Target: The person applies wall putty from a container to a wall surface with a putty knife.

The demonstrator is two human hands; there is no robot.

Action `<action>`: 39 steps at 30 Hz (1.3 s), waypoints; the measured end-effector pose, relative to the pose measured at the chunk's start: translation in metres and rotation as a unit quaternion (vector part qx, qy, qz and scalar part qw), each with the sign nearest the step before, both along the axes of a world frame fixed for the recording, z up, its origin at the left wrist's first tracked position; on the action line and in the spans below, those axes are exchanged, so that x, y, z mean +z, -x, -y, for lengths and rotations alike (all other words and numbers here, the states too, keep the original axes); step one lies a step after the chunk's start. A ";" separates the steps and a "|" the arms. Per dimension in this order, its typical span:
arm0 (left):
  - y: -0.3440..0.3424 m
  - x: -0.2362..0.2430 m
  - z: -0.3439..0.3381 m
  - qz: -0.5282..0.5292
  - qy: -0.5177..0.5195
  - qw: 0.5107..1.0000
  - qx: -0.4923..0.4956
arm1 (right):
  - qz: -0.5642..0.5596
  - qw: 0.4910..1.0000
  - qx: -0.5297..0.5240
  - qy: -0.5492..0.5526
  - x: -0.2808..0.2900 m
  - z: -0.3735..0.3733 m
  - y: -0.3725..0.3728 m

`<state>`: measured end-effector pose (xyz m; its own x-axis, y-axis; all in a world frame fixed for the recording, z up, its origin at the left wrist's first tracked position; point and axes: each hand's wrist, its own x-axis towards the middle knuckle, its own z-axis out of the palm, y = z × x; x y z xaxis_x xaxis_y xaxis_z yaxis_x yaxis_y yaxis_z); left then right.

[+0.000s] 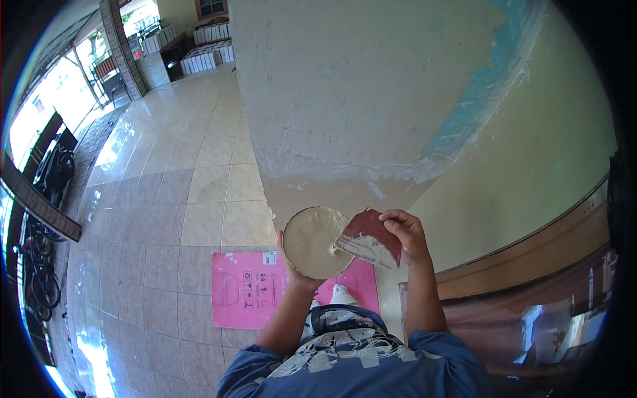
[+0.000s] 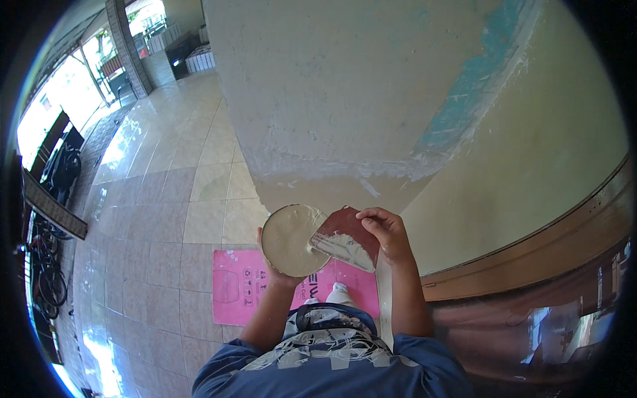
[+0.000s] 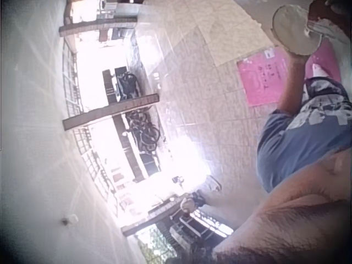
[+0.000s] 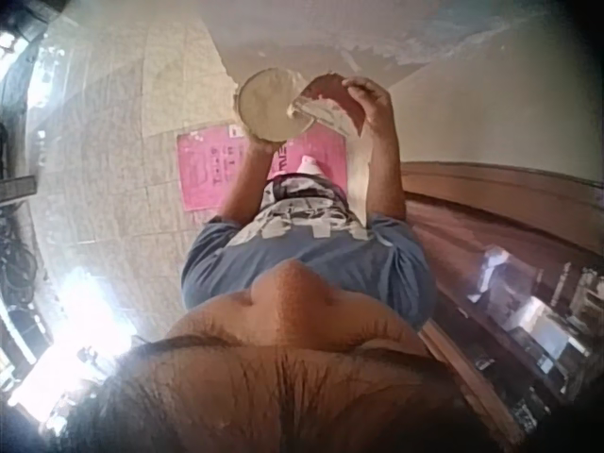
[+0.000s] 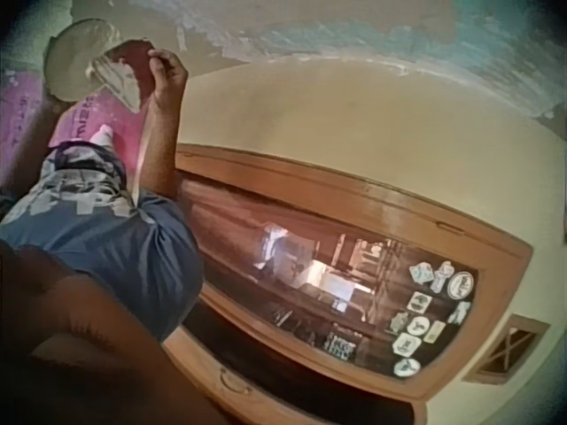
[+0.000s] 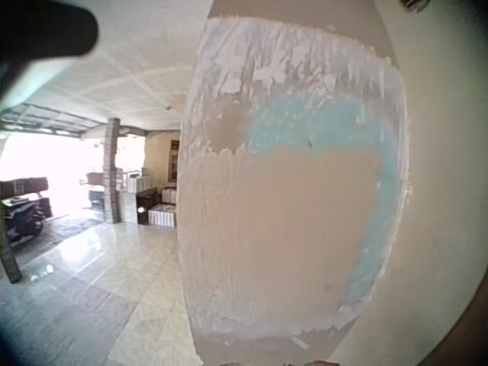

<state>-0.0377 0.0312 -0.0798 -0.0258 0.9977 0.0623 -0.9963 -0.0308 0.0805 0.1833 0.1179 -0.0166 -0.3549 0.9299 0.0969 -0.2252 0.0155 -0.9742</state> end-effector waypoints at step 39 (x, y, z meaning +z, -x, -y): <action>-0.016 0.028 -0.013 -0.029 -0.079 0.992 0.095 | 0.195 0.839 0.118 -0.493 0.117 -0.059 0.055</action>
